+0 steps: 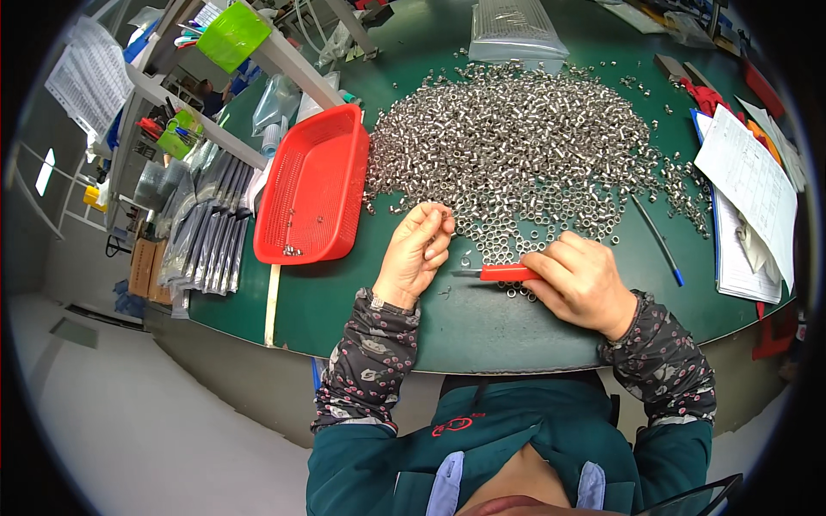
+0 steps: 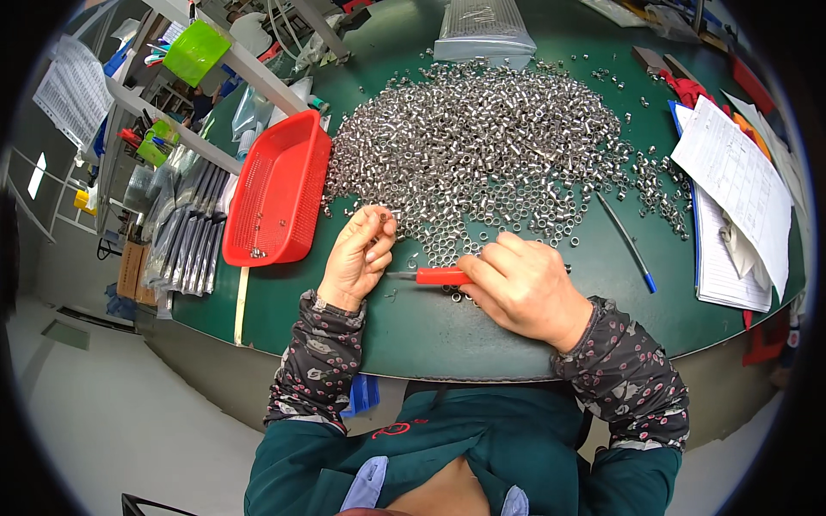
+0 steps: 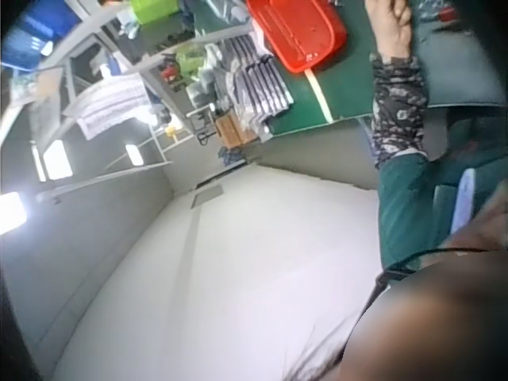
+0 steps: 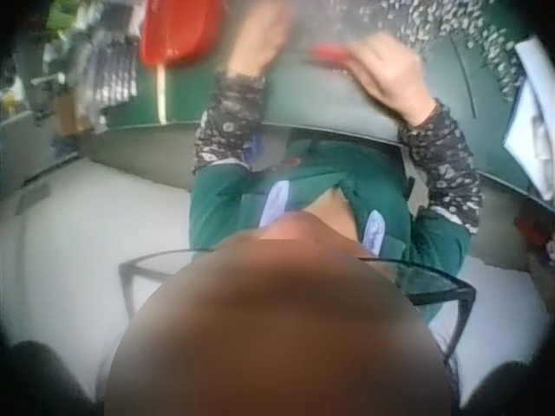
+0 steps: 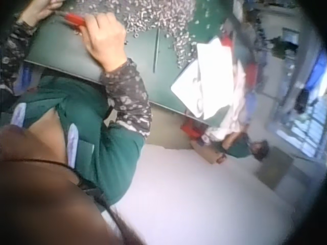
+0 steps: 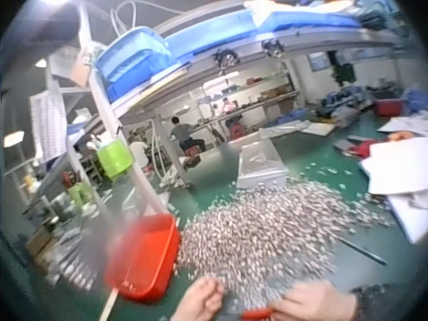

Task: Processing small metal ring components by trimming or removing fragments with nippers.

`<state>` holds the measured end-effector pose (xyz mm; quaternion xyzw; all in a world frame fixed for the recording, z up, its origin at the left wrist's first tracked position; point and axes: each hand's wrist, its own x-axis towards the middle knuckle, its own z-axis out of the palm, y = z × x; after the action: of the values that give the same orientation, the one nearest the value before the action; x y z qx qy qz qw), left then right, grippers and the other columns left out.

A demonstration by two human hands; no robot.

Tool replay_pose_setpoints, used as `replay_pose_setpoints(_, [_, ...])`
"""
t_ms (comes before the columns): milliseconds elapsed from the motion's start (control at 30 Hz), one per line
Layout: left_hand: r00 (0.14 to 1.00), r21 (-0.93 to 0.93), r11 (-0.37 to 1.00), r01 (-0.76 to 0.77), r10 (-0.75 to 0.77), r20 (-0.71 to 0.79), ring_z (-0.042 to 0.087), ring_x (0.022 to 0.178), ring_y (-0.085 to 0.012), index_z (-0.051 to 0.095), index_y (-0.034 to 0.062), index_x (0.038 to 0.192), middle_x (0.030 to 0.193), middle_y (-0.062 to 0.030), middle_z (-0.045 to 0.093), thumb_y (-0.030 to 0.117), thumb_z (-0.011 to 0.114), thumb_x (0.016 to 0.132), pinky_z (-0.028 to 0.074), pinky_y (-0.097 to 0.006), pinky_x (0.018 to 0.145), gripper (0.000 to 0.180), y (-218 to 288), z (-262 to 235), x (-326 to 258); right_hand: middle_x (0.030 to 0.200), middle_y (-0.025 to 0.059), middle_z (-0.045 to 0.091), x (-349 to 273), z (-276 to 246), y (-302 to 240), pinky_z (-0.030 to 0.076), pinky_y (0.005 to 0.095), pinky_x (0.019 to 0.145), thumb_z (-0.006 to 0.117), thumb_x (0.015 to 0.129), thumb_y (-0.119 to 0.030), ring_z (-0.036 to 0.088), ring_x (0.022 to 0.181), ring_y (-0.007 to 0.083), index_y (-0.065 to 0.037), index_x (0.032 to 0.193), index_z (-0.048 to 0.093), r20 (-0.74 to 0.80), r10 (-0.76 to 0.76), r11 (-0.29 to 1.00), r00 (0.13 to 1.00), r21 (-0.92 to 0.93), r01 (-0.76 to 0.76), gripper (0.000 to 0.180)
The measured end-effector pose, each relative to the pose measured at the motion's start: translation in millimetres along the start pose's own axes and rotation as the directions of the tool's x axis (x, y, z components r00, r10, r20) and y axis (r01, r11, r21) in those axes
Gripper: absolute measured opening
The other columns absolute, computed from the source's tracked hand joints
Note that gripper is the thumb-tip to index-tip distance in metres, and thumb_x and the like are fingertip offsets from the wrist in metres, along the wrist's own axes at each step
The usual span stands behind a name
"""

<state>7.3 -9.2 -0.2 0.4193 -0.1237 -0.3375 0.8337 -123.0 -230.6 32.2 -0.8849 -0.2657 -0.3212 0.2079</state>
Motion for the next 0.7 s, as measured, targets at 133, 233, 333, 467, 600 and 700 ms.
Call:
replay_pose_setpoints(133, [0.999, -0.009, 1.000, 0.005, -0.005, 0.037, 0.033, 0.049, -0.0027, 0.056, 0.0063, 0.099, 0.086, -0.0046, 0.054, 0.017, 0.048, 0.095, 0.024, -0.015, 0.038, 0.014, -0.8, -1.5, 0.2, 0.069, 0.0059, 0.051, -3.5, 4.0, 1.5, 0.043, 0.0335, 0.051, 0.071, 0.069, -0.013, 0.053, 0.062, 0.0226, -0.005, 0.089, 0.060, -0.025, 0.174, 0.984, 0.984, 0.031, -0.173, 0.024])
replay_pose_setpoints(233, [0.998, -0.009, 1.000, 0.022, -0.022, 0.067, 0.033, 0.048, -0.0027, 0.056, 0.0052, 0.098, 0.082, -0.0042, 0.054, 0.017, 0.049, 0.095, 0.024, -0.015, 0.038, 0.014, -2.7, -0.7, -0.3, 0.070, 0.0077, 0.053, -3.2, 5.3, 1.9, 0.044, 0.0357, 0.052, 0.070, 0.071, -0.013, 0.054, 0.062, 0.0253, -0.005, 0.090, 0.060, -0.047, 0.270, 0.961, 0.962, 0.077, -0.266, 0.022])
replay_pose_setpoints(333, [0.998, 0.026, 0.999, 0.044, -0.045, 0.044, 0.033, 0.048, -0.0025, 0.056, 0.0040, 0.095, 0.075, -0.0029, 0.053, 0.017, 0.050, 0.095, 0.024, -0.015, 0.038, 0.015, -3.8, 3.2, -1.9, 0.069, 0.0087, 0.055, -4.1, 8.5, 2.8, 0.044, 0.0366, 0.054, 0.068, 0.075, -0.014, 0.056, 0.062, 0.0266, -0.005, 0.089, 0.061, -0.040, 0.337, 0.934, 0.941, 0.138, -0.329, 0.019])
replay_pose_setpoints(467, [0.998, 0.050, 0.998, 0.048, -0.050, 0.036, 0.033, 0.047, -0.0023, 0.055, 0.0032, 0.093, 0.072, -0.0023, 0.053, 0.018, 0.051, 0.094, 0.024, -0.015, 0.038, 0.015, -4.7, 4.5, -2.6, 0.070, 0.0099, 0.059, -3.3, 9.9, 2.1, 0.045, 0.0365, 0.054, 0.066, 0.079, -0.017, 0.058, 0.060, 0.0274, -0.004, 0.087, 0.062, -0.017, 0.409, 0.887, 0.912, 0.243, -0.393, 0.016])
replay_pose_setpoints(600, [0.996, 0.061, 0.996, 0.064, -0.068, 0.058, 0.032, 0.046, -0.0020, 0.055, 0.0033, 0.092, 0.072, -0.0028, 0.053, 0.017, 0.051, 0.094, 0.024, -0.015, 0.038, 0.015, -4.9, 4.8, -2.4, 0.071, 0.0106, 0.061, -3.7, 9.7, 2.2, 0.045, 0.0365, 0.054, 0.066, 0.079, -0.017, 0.059, 0.060, 0.0276, -0.004, 0.086, 0.062, -0.007, 0.425, 0.875, 0.905, 0.260, -0.409, 0.015])
replay_pose_setpoints(700, [0.996, 0.100, 0.993, 0.065, -0.070, 0.050, 0.031, 0.045, -0.0020, 0.055, 0.0036, 0.092, 0.071, -0.0028, 0.053, 0.018, 0.051, 0.094, 0.023, -0.015, 0.038, 0.015, -4.8, 7.1, -2.7, 0.071, 0.0104, 0.061, -4.7, 10.2, 4.0, 0.045, 0.0365, 0.054, 0.066, 0.079, -0.017, 0.059, 0.060, 0.0275, -0.004, 0.085, 0.063, 0.005, 0.433, 0.872, 0.901, 0.251, -0.420, 0.015])
